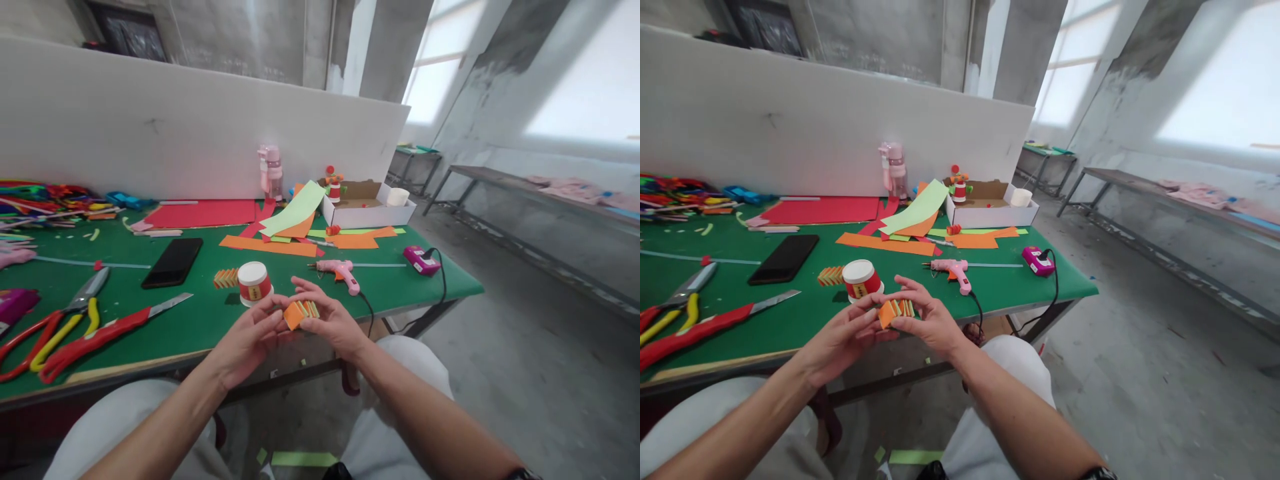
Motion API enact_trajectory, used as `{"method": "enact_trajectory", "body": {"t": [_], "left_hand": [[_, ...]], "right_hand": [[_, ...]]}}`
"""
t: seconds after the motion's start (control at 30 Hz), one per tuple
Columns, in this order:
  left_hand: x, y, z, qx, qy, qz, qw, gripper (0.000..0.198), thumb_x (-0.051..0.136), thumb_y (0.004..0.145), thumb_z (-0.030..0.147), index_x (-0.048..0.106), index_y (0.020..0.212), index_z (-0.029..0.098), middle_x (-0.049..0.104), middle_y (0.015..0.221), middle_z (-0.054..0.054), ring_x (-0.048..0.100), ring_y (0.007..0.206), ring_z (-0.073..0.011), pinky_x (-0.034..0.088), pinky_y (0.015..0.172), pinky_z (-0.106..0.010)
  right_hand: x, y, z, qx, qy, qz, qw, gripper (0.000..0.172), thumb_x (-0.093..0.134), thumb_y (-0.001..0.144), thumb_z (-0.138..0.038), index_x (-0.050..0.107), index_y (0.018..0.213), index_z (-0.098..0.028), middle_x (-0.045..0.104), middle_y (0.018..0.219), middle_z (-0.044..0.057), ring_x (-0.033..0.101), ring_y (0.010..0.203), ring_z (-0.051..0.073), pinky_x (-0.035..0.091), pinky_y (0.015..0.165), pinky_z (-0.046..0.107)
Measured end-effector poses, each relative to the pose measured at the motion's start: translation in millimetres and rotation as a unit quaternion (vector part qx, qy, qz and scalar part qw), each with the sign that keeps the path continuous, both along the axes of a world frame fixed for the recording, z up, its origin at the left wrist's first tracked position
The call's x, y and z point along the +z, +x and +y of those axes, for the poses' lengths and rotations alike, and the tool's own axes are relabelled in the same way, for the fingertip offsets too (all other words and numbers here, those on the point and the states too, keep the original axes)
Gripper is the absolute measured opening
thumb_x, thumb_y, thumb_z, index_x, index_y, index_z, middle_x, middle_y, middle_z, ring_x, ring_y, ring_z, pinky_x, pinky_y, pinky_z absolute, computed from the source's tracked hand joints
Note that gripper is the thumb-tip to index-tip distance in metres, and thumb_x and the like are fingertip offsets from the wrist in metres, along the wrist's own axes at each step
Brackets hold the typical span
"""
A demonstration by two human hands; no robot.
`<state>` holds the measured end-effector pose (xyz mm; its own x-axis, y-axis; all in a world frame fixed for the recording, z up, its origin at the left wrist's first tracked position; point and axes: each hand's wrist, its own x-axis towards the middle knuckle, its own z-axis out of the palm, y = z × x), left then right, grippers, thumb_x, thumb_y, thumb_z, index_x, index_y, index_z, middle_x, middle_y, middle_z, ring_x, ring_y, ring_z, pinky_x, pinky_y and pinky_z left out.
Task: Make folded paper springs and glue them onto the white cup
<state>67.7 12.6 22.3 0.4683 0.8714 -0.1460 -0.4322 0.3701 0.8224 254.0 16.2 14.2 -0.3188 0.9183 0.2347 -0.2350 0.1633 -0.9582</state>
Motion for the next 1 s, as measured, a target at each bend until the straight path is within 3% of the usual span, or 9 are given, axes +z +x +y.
{"method": "enact_trajectory", "body": {"t": [0.1, 0.2, 0.3, 0.53, 0.63, 0.73, 0.8, 0.9, 1.0], "left_hand": [[-0.7, 5.3, -2.3, 0.001, -0.006, -0.042, 0.999, 0.036, 0.09, 0.066, 0.034, 0.065, 0.09, 0.022, 0.072, 0.089, 0.001, 0.069, 0.082, -0.0132, 0.058, 0.078, -0.028], [-2.5, 12.8, -5.3, 0.018, -0.019, -0.068, 0.997, 0.041, 0.092, 0.063, 0.033, 0.064, 0.091, 0.023, 0.074, 0.091, 0.001, 0.069, 0.08, -0.0129, 0.058, 0.076, -0.026], [-4.3, 17.1, -6.7, 0.057, -0.03, -0.082, 0.995, 0.044, 0.095, 0.056, 0.029, 0.065, 0.087, 0.022, 0.074, 0.087, 0.003, 0.068, 0.074, -0.0104, 0.057, 0.071, -0.022], [-6.5, 13.1, -5.4, 0.09, -0.026, -0.062, 0.994, 0.039, 0.095, 0.055, 0.034, 0.069, 0.079, 0.018, 0.071, 0.08, 0.002, 0.065, 0.066, -0.0096, 0.056, 0.062, -0.021], [-8.2, 12.6, -5.5, 0.108, -0.021, -0.04, 0.993, 0.036, 0.095, 0.056, 0.032, 0.068, 0.074, 0.017, 0.069, 0.076, 0.002, 0.063, 0.065, -0.0089, 0.055, 0.062, -0.02], [-8.4, 9.8, -5.3, 0.115, -0.03, -0.031, 0.992, 0.035, 0.094, 0.056, 0.033, 0.067, 0.072, 0.017, 0.068, 0.076, 0.001, 0.065, 0.068, -0.0106, 0.056, 0.066, -0.022], [-7.4, 4.3, -4.8, 0.093, -0.026, -0.027, 0.995, 0.035, 0.094, 0.057, 0.032, 0.066, 0.072, 0.017, 0.068, 0.075, 0.001, 0.064, 0.068, -0.0113, 0.057, 0.068, -0.024], [-5.9, -9.3, -3.8, 0.004, 0.019, -0.014, 1.0, 0.034, 0.092, 0.06, 0.034, 0.067, 0.074, 0.017, 0.067, 0.077, -0.001, 0.062, 0.065, -0.0114, 0.055, 0.065, -0.026], [-6.5, -23.2, -3.4, -0.077, 0.083, -0.008, 0.994, 0.033, 0.091, 0.062, 0.034, 0.067, 0.075, 0.016, 0.068, 0.084, -0.003, 0.061, 0.07, -0.0123, 0.052, 0.064, -0.024]], "right_hand": [[-4.7, -8.5, -1.8, 0.01, -0.057, 0.069, 0.996, 0.038, 0.087, 0.07, -0.044, 0.076, 0.105, -0.034, 0.046, 0.155, 0.0, 0.043, 0.141, 0.025, 0.042, 0.11, 0.041], [-8.7, -16.2, -3.4, 0.018, -0.104, 0.11, 0.988, 0.042, 0.087, 0.069, -0.045, 0.075, 0.107, -0.034, 0.039, 0.16, -0.002, 0.053, 0.131, 0.026, 0.055, 0.092, 0.035], [-9.5, -19.9, -4.7, 0.03, -0.135, 0.118, 0.983, 0.042, 0.086, 0.069, -0.043, 0.073, 0.107, -0.033, 0.039, 0.16, -0.002, 0.055, 0.128, 0.025, 0.058, 0.082, 0.03], [-10.0, -20.7, -4.1, 0.034, -0.112, 0.102, 0.988, 0.034, 0.086, 0.072, -0.033, 0.068, 0.101, -0.029, 0.051, 0.151, -0.001, 0.056, 0.126, 0.021, 0.055, 0.09, 0.029], [-12.3, -20.0, -5.5, 0.047, -0.102, 0.092, 0.989, 0.036, 0.085, 0.073, -0.037, 0.066, 0.103, -0.03, 0.055, 0.146, 0.0, 0.059, 0.12, 0.02, 0.055, 0.087, 0.029], [-10.3, -13.7, -4.9, 0.062, -0.065, 0.048, 0.995, 0.041, 0.084, 0.074, -0.045, 0.066, 0.108, -0.029, 0.057, 0.142, 0.003, 0.058, 0.122, 0.022, 0.054, 0.094, 0.033], [-5.5, -7.1, 2.1, 0.049, -0.017, 0.002, 0.999, 0.041, 0.075, 0.082, -0.052, 0.065, 0.115, -0.028, 0.057, 0.142, 0.006, 0.058, 0.124, 0.023, 0.051, 0.1, 0.037], [4.3, -1.3, 28.4, -0.012, 0.054, -0.088, 0.995, 0.041, 0.06, 0.094, -0.051, 0.06, 0.128, -0.029, 0.058, 0.14, 0.007, 0.06, 0.12, 0.022, 0.05, 0.103, 0.041], [12.4, -8.0, 67.5, 0.01, 0.128, -0.213, 0.969, 0.067, 0.074, 0.082, -0.038, 0.049, 0.144, -0.029, 0.047, 0.153, 0.009, 0.054, 0.13, 0.026, 0.046, 0.109, 0.045]]}}
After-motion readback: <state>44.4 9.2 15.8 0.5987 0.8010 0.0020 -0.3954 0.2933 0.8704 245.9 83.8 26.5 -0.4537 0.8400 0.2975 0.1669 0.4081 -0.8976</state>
